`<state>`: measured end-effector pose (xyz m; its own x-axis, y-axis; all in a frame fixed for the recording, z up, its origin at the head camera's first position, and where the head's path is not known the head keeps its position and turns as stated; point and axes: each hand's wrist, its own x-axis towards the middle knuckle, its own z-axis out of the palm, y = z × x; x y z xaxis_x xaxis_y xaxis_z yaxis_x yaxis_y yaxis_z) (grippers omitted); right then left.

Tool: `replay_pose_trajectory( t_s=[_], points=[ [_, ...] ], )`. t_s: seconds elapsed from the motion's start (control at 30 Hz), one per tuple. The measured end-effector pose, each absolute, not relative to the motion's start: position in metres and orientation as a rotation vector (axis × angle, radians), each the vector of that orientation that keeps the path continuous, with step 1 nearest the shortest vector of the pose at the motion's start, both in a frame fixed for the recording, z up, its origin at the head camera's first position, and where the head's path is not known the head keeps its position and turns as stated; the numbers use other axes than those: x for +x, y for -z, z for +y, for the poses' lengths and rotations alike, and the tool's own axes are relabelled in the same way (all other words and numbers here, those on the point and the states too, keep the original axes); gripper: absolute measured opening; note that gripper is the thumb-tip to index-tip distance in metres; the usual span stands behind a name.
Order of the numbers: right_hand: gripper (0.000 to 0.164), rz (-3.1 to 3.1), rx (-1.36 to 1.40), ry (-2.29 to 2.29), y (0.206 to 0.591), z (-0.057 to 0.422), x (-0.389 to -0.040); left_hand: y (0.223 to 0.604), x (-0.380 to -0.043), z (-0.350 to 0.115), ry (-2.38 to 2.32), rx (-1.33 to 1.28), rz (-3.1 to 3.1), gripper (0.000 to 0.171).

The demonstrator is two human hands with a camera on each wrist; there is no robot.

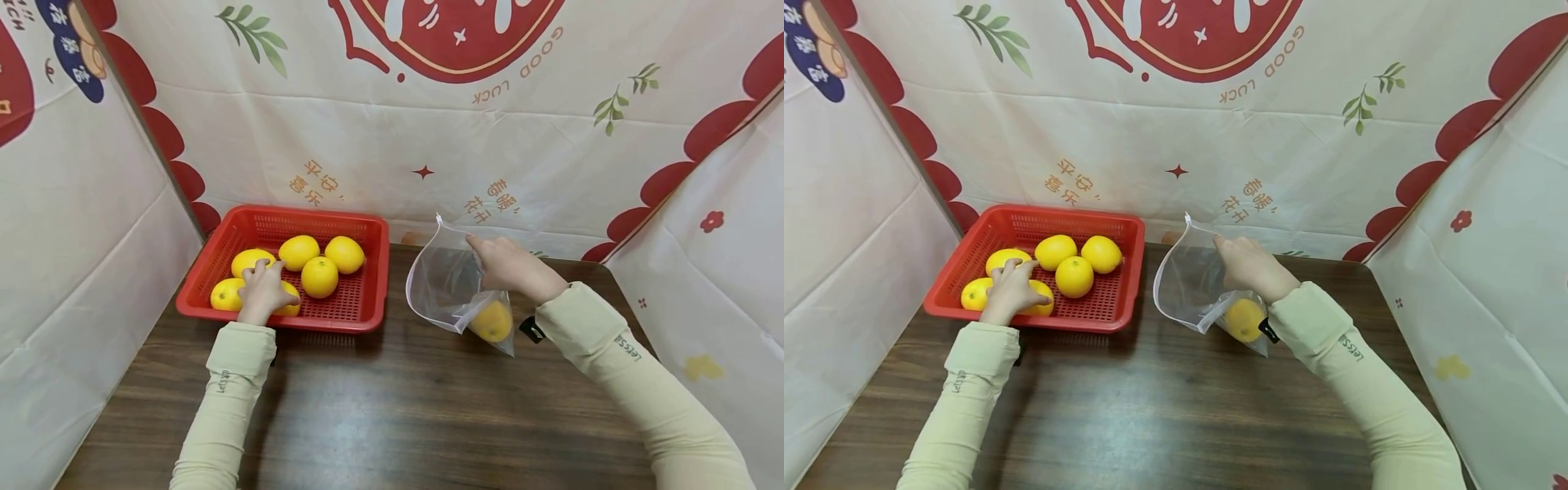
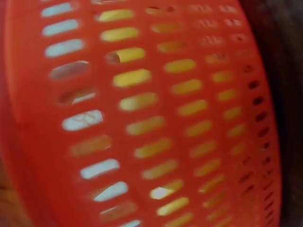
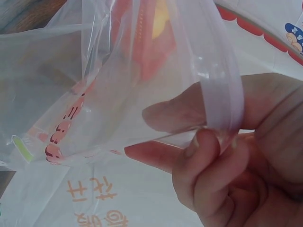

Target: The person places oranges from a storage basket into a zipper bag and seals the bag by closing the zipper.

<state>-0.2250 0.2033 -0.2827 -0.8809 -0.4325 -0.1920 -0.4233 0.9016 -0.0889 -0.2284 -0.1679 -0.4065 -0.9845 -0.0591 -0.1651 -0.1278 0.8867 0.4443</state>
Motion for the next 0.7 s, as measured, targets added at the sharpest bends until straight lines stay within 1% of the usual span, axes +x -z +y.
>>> replay_pose_trajectory(
  t_s=[0.23,0.5,0.7],
  points=[
    [0.075,2.846,-0.629,0.074,0.283,0.204,-0.225,0.419,-0.228,-0.177,-0.706,-0.153,2.875,0.081],
    [0.075,2.86,-0.638,0.062,0.283,0.204,-0.225,0.426,-0.229,-0.179,-0.647,-0.03,2.895,0.077],
    [0.076,2.865,-0.652,0.045,0.284,0.204,-0.225,0.428,-0.232,-0.179,-0.628,0.002,2.865,0.075]
  ],
)
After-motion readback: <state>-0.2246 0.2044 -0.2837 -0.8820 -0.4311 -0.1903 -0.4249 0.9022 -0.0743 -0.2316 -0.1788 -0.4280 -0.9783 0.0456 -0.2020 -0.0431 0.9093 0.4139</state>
